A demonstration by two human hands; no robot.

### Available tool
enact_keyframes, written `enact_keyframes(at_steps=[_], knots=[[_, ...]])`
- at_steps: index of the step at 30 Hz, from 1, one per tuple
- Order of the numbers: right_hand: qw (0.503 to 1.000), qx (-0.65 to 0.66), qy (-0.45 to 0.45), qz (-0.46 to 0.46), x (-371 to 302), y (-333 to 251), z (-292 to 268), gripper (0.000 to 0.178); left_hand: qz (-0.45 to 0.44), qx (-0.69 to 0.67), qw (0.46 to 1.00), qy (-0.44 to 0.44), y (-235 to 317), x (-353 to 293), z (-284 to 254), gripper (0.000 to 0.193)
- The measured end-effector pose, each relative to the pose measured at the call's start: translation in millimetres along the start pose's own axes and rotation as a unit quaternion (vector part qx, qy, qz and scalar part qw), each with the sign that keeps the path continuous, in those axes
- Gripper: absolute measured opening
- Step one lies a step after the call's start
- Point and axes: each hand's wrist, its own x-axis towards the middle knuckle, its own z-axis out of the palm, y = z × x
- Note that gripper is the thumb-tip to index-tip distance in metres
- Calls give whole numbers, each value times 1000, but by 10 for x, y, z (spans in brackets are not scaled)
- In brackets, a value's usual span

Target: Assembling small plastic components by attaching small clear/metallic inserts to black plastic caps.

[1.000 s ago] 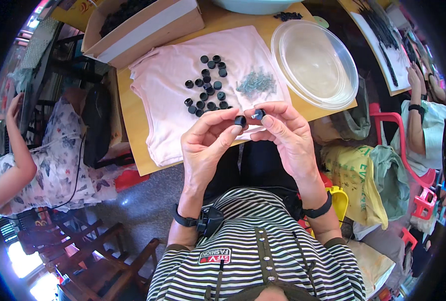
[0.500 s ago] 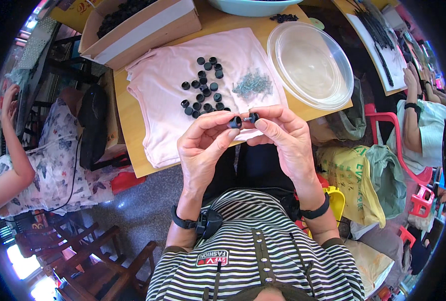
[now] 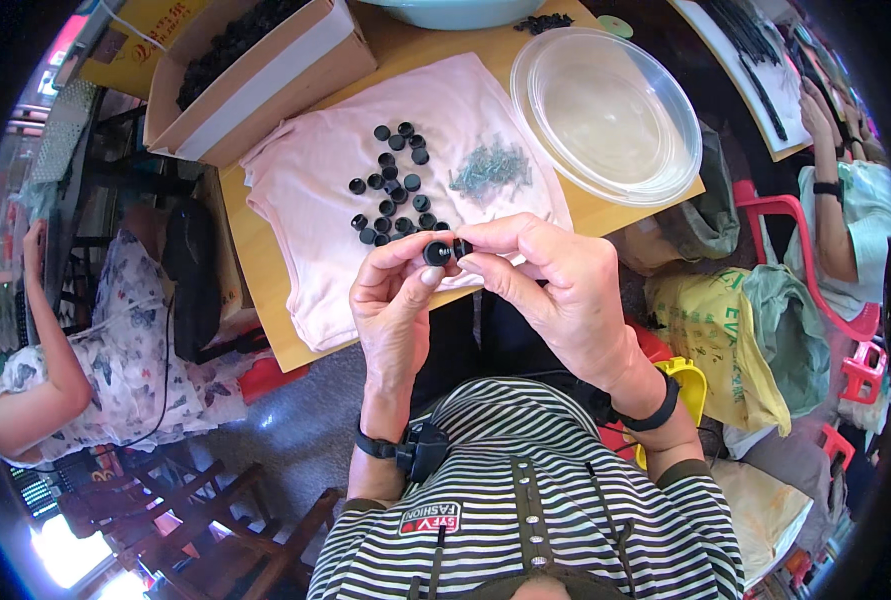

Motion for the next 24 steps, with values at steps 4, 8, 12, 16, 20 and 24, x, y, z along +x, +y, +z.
enact_keyframes(at_steps=[4, 8, 12, 16, 20, 24], knots=[[999, -33, -1, -21, 8, 12, -16, 19, 6, 40, 999, 3, 9, 10, 13, 27], [999, -52, -3, -8, 12, 4, -14, 19, 28, 77, 997, -7, 13, 12, 12, 28], [997, -81, 5, -18, -10, 54, -2, 21, 63, 120, 990, -28, -6, 26, -8, 30], [994, -85, 22, -65, -20, 141, -4, 24, 64, 125, 989, -38, -12, 35, -1, 31], [992, -97, 16, -75, -25, 121, -7, 26, 61, 142, 987, -38, -7, 38, -12, 30], [991, -102, 12, -90, -26, 147, -16, 23, 51, 154, 986, -29, -4, 27, 5, 29]])
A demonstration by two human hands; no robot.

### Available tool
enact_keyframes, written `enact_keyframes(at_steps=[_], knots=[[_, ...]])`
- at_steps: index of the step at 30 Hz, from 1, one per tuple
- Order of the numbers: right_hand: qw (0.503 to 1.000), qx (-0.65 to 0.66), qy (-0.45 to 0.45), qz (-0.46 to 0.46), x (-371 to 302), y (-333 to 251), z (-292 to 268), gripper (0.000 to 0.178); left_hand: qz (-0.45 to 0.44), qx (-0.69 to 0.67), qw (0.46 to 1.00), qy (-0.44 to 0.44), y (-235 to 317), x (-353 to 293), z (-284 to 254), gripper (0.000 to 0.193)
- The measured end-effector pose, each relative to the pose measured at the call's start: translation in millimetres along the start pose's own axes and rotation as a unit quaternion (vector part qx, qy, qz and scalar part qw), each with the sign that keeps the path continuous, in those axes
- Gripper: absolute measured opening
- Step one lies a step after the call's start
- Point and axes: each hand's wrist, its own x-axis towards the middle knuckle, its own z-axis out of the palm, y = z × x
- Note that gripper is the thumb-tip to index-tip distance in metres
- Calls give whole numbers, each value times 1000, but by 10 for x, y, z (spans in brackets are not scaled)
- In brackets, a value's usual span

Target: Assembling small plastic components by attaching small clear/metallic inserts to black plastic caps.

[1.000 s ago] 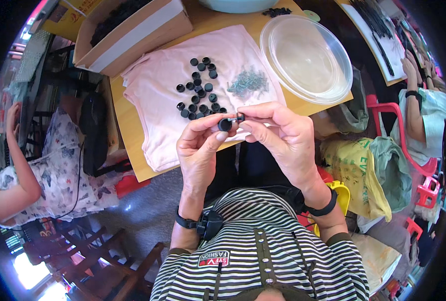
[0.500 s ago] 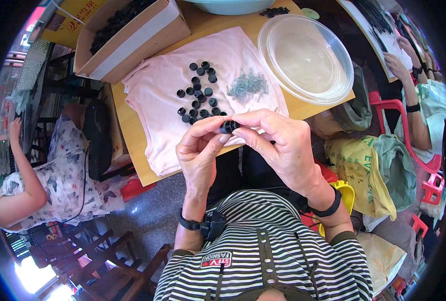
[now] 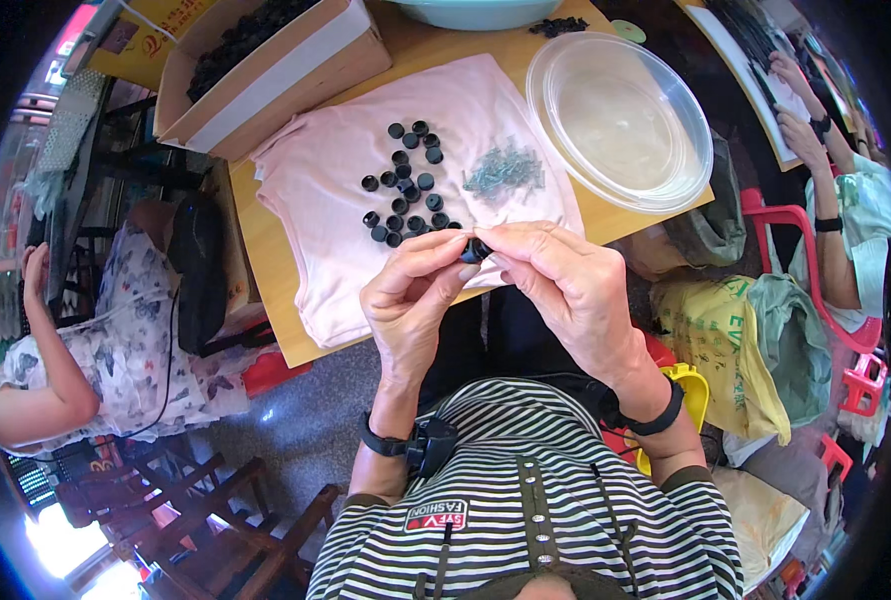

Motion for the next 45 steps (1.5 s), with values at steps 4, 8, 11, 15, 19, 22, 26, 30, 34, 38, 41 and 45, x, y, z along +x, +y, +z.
enact_keyframes(at_steps=[4, 8, 11, 15, 19, 22, 26, 30, 34, 38, 41, 45], knots=[[998, 42, -1, 44, 8, 28, -12, 20, 22, 41, 999, -16, 14, 1, 20, 27], [982, 143, -2, 126, -15, 71, 2, 16, 24, 45, 999, -18, 11, -1, 16, 24], [978, 163, 18, 129, -26, 102, 44, 14, 19, 43, 999, -14, 26, 8, 32, 23], [994, 75, 27, 70, -19, 61, 41, 15, -19, -37, 999, 15, 27, -19, 105, 22], [998, 43, 28, 29, -50, 20, 62, 26, -52, -72, 995, 42, 28, -45, 120, 21], [999, 26, 32, 19, -67, 78, 109, 33, -72, -64, 994, 58, 20, -43, 127, 20], [998, -39, 46, -10, -58, 132, 121, 34, -94, -78, 991, 56, -3, -25, 153, 19], [997, -50, 50, -36, 2, 199, 127, 35, -101, -90, 990, 51, -35, 17, 156, 19], [995, -70, 48, -50, 59, 185, 112, 33, -114, -122, 984, 65, -68, 37, 167, 19], [992, -100, 53, -62, 59, 102, 56, 32, -125, -151, 976, 91, -50, -5, 258, 18], [986, -126, 64, -93, 88, 154, 62, 27, -126, -136, 977, 107, -122, -7, 275, 17], [989, -120, 44, -80, 163, 150, 59, 28, -123, -180, 971, 101, -148, 41, 262, 19]])
